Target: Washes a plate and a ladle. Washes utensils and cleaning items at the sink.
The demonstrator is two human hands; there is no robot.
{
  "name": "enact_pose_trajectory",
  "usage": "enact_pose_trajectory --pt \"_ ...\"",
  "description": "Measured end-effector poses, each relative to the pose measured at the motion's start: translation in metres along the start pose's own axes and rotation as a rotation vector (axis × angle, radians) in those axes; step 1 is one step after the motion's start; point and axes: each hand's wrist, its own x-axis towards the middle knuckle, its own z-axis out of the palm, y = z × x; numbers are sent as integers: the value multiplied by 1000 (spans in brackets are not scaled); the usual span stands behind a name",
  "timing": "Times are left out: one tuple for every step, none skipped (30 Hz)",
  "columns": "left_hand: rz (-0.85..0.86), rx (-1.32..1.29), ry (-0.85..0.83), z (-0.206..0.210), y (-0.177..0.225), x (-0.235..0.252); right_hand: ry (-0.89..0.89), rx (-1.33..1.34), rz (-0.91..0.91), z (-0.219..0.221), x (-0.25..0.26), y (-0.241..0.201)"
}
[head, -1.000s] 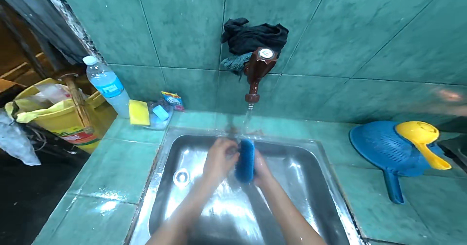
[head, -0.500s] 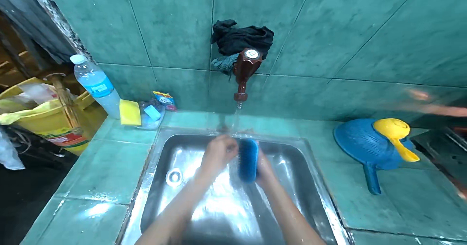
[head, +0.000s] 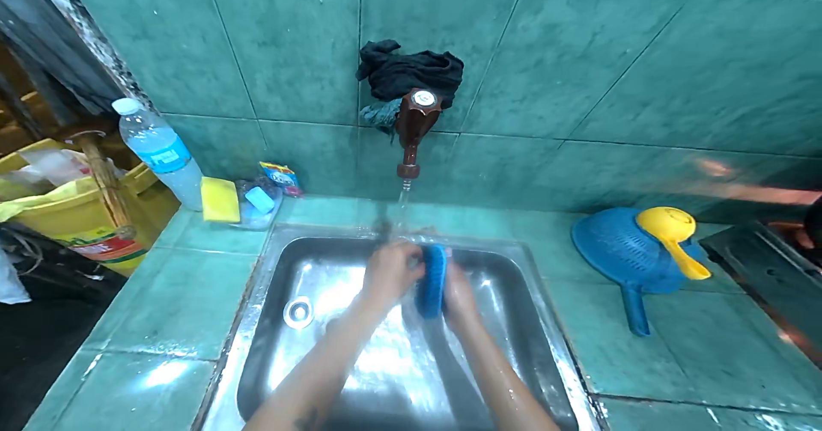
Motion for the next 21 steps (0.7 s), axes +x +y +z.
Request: enact_pose_trajectory --pt "-8 1 2 2 -1 1 8 -16 -9 -1 0 0" --pt "-15 -1 2 3 -1 1 16 -27 -15 -1 1 0" --pt "-21 -10 3 4 -2 1 19 -35 -19 -2 2 0" --pt "-31 -22 -4 4 -1 1 16 -38 -23 -2 2 0" --pt "-26 -32 2 5 -2 1 17 -35 -22 -2 2 0" --pt "-17 -36 10 6 -3 1 19 -30 -20 -2 1 0" --pt "-6 -31 17 8 -4 1 22 -21 -17 -1 1 -1" --pt "0 -22 19 8 -5 1 22 -8 -15 0 1 -1" --pt "3 -7 21 7 -6 2 20 2 -16 0 1 -1" --pt "4 3 19 5 -7 2 13 16 -14 -1 1 -2" --pt "4 8 23 3 -9 3 18 20 -5 -3 0 -4" --pt "-3 13 28 0 -11 4 29 -2 5 -7 1 -5" --pt "-12 18 29 -2 -13 6 38 -62 20 -17 3 -5" --pt "-32 17 7 -5 -12 9 53 -161 31 -32 6 -4" --pt "-51 -3 -22 -9 -9 11 71 -280 30 -52 11 1" --pt "-69 -29 -41 -14 -6 14 79 -399 21 -76 17 8" --pt "-79 -56 -38 -18 -5 15 85 -519 2 -100 23 20" --pt "-84 -80 -30 -23 -4 16 86 -628 -13 -124 30 33" --pt "-86 -94 -23 -28 -4 15 91 -729 -14 -142 38 47" --pt "-90 -97 -21 -35 -5 13 86 -838 2 -151 46 60" --pt "-96 -87 -34 -42 -8 10 73 -948 26 -149 54 70"
